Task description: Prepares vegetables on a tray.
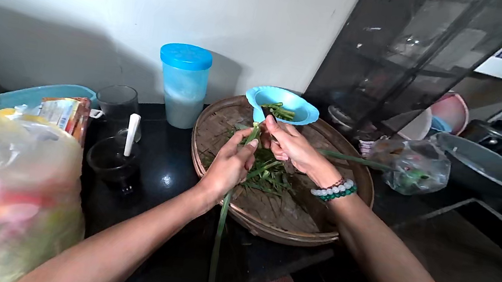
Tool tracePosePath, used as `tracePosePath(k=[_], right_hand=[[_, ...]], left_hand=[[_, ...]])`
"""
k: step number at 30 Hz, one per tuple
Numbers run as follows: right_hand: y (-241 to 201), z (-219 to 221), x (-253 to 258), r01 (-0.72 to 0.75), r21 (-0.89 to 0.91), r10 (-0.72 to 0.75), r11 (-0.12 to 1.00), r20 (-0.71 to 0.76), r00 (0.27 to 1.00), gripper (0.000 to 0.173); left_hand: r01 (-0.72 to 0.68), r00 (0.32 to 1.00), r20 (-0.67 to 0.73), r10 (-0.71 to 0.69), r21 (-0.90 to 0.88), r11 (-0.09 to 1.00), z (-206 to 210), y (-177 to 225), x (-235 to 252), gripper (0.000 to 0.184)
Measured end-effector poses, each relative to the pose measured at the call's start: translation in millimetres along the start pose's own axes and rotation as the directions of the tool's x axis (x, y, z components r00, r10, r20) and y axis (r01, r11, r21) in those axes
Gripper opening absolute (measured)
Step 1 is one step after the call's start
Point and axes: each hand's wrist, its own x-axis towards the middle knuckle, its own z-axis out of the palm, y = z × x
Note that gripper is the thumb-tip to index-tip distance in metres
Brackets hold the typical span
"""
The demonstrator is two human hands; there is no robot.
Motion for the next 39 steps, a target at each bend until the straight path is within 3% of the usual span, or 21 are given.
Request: tracePosePath(k=[4, 7, 12, 15, 17, 19, 21, 23, 25, 28, 30, 33, 36, 39], right_hand=[[0, 5, 2, -0.125, 0.194, 0.121, 0.973, 0.031, 0.992, 0.033], [-3, 4, 1, -0.153, 0.205, 0.169, 0.967, -0.059, 0.984, 0.026], [-16, -39, 43, -0.08, -0.087, 0.04, 0.993, -0.389, 0.92, 0.033], [-29, -80, 71, -0.118, -0.419, -0.097, 0.9, -0.457, 0.884, 0.05], [-39, -88, 73, -0.095, -0.53, -0.155, 0.842, -0.408, 0.9, 0.061], [-48, -72, 64, 0.05, -0.576, -0.242, 0.816, -0.261, 0.935, 0.05], [-50, -46, 49, 0.221, -0.566, -0.282, 0.794, -0.023, 0.959, 0.04], [-46, -24, 35, 0.341, -0.627, -0.306, 0.7, 0.168, 0.937, 0.036], [-36, -11, 31, 0.419, -0.699, -0.349, 0.58, 0.252, 0.903, 0.033], [-27, -12, 37, 0.416, -0.829, -0.409, 0.373, 0.256, 0.876, 0.038], [-27, -19, 38, 0.323, -0.914, -0.455, 0.244, 0.187, 0.871, 0.038], [-21, -23, 34, 0.2, -0.967, -0.492, 0.158, 0.099, 0.865, 0.03], [-12, 1, 15, 0.257, -0.937, -0.511, 0.235, 0.106, 0.853, 0.017], [-6, 17, -1, 0.391, -0.797, -0.55, 0.461, 0.089, 0.83, 0.025]], left_hand=[[-0.016, 0.998, 0.067, 0.011, 0.075, 0.997, 1, -2, -1, 0.041], [0.002, 0.994, 0.105, -0.013, 0.103, 0.995, 1, -1, -1, 0.041], [0.037, 0.995, 0.094, -0.039, 0.021, 0.999, 0, 0, -3, 0.039], [0.039, 0.999, 0.016, -0.038, -0.059, 0.997, 0, 1, -2, 0.03], [0.053, 0.998, -0.027, -0.057, -0.139, 0.989, -1, 3, -1, 0.037], [0.077, 0.995, -0.043, -0.086, -0.184, 0.98, -4, 5, 1, 0.046], [0.101, 0.994, -0.028, -0.109, -0.203, 0.974, -6, 5, 2, 0.05], [0.109, 0.994, -0.004, -0.113, -0.217, 0.97, -7, 5, 2, 0.05], [0.113, 0.994, 0.021, -0.111, -0.194, 0.975, -8, 5, 1, 0.051], [0.148, 0.989, 0.042, -0.143, -0.172, 0.974, -8, 6, -1, 0.052], [0.168, 0.985, 0.076, -0.158, -0.155, 0.974, -7, 8, -4, 0.046], [0.17, 0.982, 0.101, -0.159, -0.118, 0.978, -4, 7, -5, 0.041], [0.186, 0.982, 0.041, -0.183, -0.121, 0.975, -2, 6, -3, 0.038], [0.184, 0.981, -0.026, -0.192, -0.185, 0.965, -4, 6, 1, 0.036]])
